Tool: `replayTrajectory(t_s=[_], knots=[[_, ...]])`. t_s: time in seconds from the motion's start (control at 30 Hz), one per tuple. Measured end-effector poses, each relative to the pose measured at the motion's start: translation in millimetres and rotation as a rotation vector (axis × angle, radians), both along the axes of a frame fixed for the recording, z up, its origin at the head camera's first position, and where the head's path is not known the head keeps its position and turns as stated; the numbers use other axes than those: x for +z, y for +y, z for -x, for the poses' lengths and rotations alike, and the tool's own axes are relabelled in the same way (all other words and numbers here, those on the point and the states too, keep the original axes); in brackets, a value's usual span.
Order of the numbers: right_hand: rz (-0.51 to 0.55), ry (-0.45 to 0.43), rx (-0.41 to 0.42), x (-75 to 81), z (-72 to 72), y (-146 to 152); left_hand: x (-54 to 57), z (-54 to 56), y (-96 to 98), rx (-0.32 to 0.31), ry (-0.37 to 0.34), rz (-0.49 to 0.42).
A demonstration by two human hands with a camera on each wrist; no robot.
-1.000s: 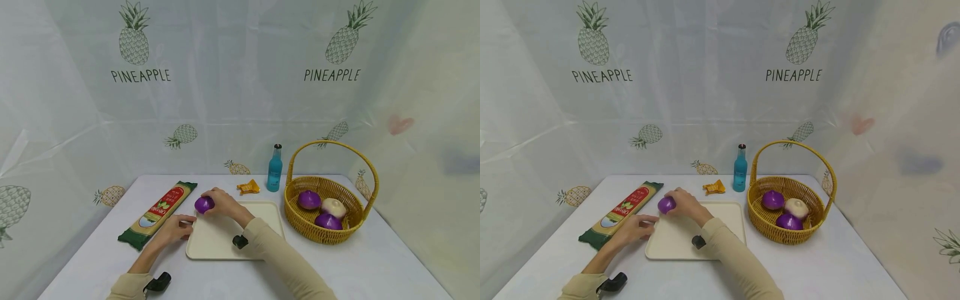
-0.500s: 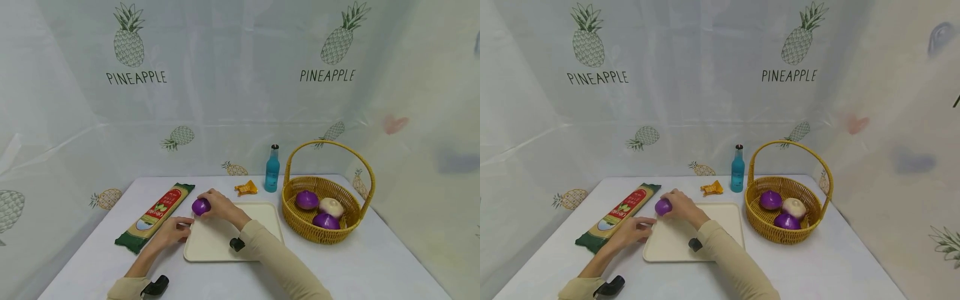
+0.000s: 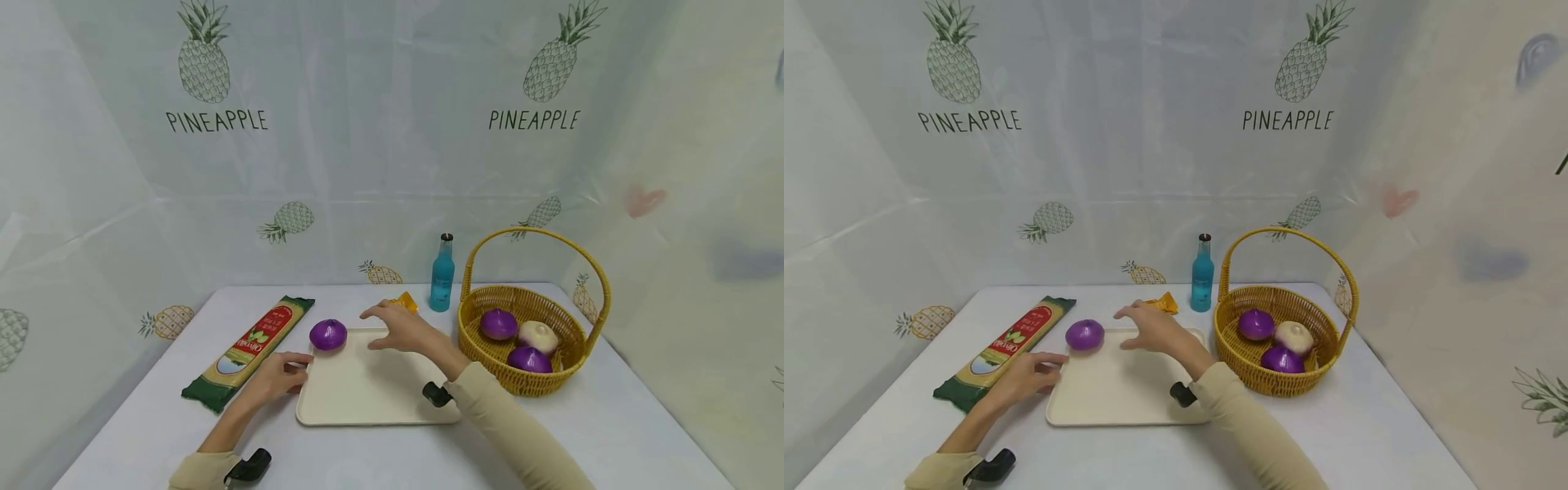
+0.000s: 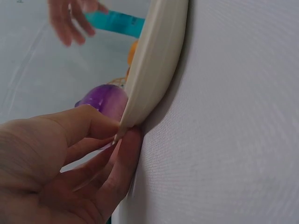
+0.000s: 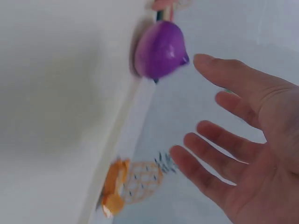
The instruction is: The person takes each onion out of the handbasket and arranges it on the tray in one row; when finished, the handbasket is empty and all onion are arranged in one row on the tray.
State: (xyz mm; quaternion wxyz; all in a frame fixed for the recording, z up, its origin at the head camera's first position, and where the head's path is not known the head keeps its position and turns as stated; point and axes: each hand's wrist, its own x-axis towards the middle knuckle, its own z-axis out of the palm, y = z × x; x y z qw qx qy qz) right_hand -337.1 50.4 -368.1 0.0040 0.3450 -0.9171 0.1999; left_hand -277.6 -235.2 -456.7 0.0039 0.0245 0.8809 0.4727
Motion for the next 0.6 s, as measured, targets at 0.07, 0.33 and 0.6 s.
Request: replayTrajectory(t_s=[0.07, 0.33, 0.6], knots=[[0.01, 0.012, -0.011, 4.4, -5.9, 24, 0.2, 0.6, -0.6, -0.005, 0.002, -0.006], [0.036, 0.085, -0.121, 10.4, -26.8, 128, 2.3, -0.6, 0.2, 0.005, 0.006, 0.005], [0.049, 0.131, -0.21, 12.9, -38.3, 213, 0.1, 1.1, -0.4, -0.001, 0.021, 0.006]])
